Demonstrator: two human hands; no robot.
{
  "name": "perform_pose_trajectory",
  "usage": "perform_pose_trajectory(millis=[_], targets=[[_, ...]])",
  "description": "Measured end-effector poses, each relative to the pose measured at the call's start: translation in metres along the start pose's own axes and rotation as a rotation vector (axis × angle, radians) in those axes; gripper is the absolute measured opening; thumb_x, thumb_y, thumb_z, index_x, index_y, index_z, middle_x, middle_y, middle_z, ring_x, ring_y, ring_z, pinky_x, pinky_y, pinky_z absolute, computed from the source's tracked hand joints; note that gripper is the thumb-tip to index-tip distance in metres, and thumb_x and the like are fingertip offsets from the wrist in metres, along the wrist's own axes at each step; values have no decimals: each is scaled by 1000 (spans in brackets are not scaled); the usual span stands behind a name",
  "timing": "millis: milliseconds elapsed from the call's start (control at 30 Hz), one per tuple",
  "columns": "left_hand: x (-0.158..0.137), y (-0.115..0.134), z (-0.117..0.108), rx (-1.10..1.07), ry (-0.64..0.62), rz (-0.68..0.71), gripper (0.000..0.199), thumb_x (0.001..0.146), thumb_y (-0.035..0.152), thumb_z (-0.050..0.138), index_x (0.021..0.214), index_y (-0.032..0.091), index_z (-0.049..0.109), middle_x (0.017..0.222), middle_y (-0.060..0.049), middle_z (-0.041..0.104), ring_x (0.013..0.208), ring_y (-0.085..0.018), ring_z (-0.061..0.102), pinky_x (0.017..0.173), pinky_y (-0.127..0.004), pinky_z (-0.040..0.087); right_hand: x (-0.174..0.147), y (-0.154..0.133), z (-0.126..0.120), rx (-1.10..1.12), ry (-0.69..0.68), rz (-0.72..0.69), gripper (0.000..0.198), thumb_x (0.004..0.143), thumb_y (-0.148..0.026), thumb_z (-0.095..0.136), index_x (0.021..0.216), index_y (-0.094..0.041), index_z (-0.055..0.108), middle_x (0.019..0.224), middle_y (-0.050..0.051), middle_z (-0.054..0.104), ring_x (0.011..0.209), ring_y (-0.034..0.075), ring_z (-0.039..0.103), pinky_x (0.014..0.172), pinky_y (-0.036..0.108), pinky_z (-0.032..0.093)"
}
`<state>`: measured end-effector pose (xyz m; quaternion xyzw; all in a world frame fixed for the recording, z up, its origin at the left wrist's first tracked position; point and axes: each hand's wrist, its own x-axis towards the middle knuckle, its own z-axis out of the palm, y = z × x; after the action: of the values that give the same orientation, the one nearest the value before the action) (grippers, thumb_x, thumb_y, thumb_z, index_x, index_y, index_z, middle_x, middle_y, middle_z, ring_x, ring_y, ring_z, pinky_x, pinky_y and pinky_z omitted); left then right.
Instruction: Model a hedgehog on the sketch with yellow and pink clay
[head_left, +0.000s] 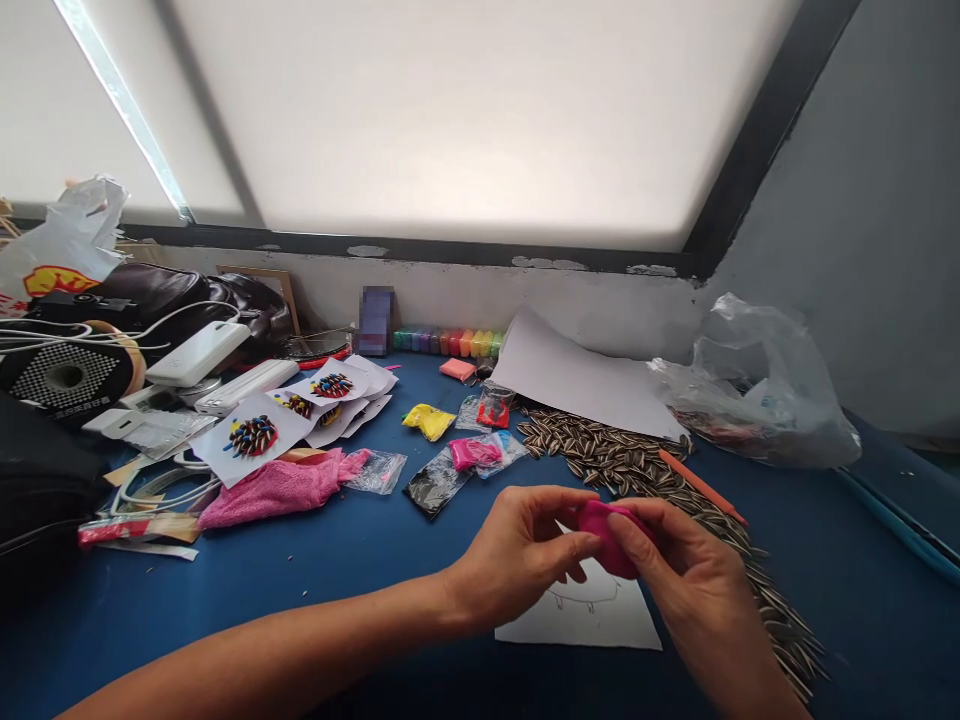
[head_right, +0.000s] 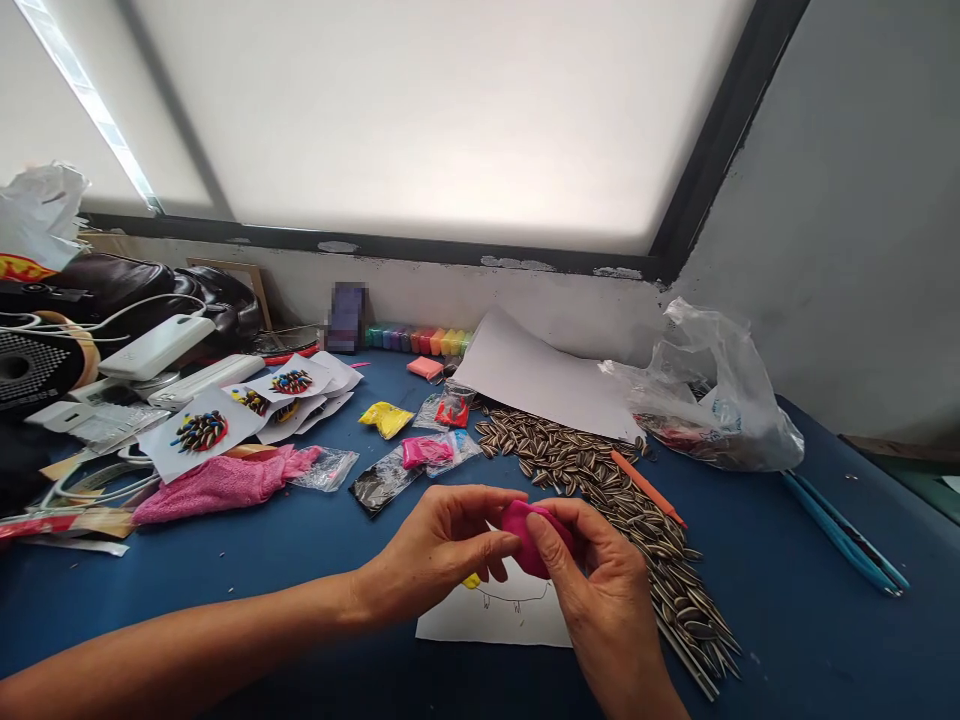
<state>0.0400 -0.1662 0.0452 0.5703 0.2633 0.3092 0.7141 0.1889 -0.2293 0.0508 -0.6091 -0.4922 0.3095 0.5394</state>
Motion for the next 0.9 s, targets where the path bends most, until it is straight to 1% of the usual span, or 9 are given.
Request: perform_pose_trajectory(millis=[100,167,300,400,467,567,633,733,900], targets=[[-1,-3,1,86,19,55,43,84,36,65,119,12,66,84,-7,67,60,-9,58,56,-22,47,0,2,-2,-8,34,0,33,76,-51,71,83,-19,71,73,5,72,65,19,68,61,27,57],[-1,-4,2,101,7,75,40,87,36,61,117,12,68,82,-7,67,60,-10,57,58,-23,48,1,4,-3,-17,42,0,34,76,-52,71,84,-19,71,76,5,72,67,19,68,62,28,57],[-1,-5,2,135,11,92,35,86,34,61,110,11,72,83,-9,69,60,-11,56,59,-24,49,1,4,-3,-42,44,-24,33,75,-52,72,81,-19,72,72,5,71,64,19,66,58,27,57],[-3,-6,2,279,-9,153,31,89,32,57,109,14,73,86,-8,69,63,-11,56,62,-24,49,1,1,-1,-35,38,-34,32,74,-51,73,77,-19,72,68,4,70,61,18,66,56,26,57],[-4,-7,0,422,-19,214,29,92,31,53,109,17,73,82,-6,67,65,-12,56,63,-23,47,0,-1,0,-28,27,-39,31,74,-50,73,75,-19,71,66,3,70,59,18,66,55,26,57],[-3,-7,-3,521,-30,256,31,95,32,48,101,15,74,76,-5,64,64,-11,56,63,-22,45,0,-2,1,-31,14,-46,29,76,-49,72,75,-20,71,64,2,69,57,17,65,53,26,57],[-3,-5,-4,473,-49,223,34,95,35,48,93,13,74,76,-6,66,63,-10,56,61,-21,44,-1,-1,2,-37,6,-46,30,77,-49,71,78,-19,72,64,2,69,57,17,65,54,27,58],[-1,-2,-4,328,-52,109,36,92,40,53,86,11,73,76,-7,67,61,-11,56,57,-21,44,-2,2,2,-48,8,-30,34,78,-51,69,88,-19,75,66,3,70,59,17,66,56,27,58],[1,2,-3,152,-38,-7,37,83,45,63,87,9,70,79,-9,69,60,-11,57,55,-21,45,-3,8,0,-113,-19,-26,39,82,-53,65,101,-20,74,73,3,70,64,17,67,60,26,58]])
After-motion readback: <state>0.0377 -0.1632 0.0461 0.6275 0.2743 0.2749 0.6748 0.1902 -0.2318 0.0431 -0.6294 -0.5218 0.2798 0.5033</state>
